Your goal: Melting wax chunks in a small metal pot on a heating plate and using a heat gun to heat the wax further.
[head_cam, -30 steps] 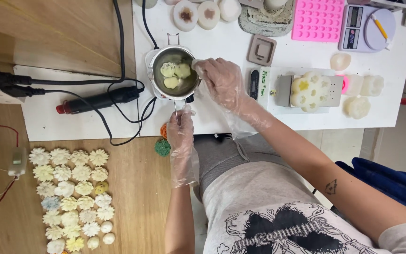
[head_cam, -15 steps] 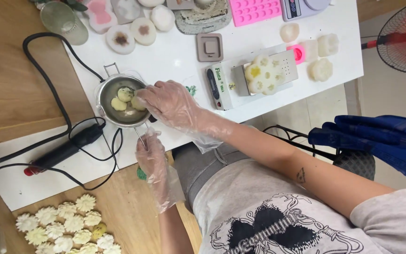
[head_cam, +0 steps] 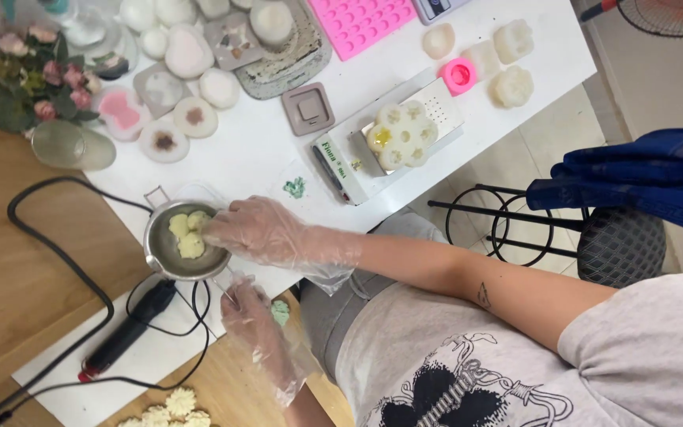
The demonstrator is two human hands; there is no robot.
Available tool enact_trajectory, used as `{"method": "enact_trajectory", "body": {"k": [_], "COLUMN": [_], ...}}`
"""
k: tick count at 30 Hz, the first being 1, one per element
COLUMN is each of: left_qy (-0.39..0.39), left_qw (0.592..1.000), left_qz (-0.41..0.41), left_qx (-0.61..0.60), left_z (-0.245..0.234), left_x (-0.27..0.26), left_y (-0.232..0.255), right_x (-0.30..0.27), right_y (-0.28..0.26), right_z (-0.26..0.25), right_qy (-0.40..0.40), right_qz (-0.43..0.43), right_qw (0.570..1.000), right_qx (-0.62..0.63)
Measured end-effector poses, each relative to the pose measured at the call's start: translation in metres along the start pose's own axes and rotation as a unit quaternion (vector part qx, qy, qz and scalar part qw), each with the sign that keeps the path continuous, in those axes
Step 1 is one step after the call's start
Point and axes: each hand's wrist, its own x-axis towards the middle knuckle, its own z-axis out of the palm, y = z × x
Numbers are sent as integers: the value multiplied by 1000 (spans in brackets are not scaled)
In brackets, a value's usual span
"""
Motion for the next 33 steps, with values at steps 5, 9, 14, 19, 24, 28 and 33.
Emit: {"method": "enact_trajectory", "body": {"k": [5,9,14,19,24,28,33], "left_qy": [36,52,35,90,94,93,66], "left_qw": [998,997,995,982,982,982,985], "left_qz": [-1,-11,-5,-29,-55,-72,-60], "left_qx": [41,56,98,162,156,146,150], "left_z": [-11,-17,-21,-14,-7,-10,-31], "left_x": [14,21,21,14,13,18,32], "left_y": [-21,-23,-22,-7,-8,-7,-29], "right_x": [-10,-17,-10,-3,-1,11,4], "right_y": [17,17,12,23,34,25,12], "right_z": [30,43,34,52,72,53,50], "right_qy": [-29,-15,-143,-39,-154,-226,-266], "right_qz": [4,-5,-17,-22,106,178,141], "right_qw": [998,995,988,999,982,946,942], "right_qx": [-62,95,54,28,32,151,151]}}
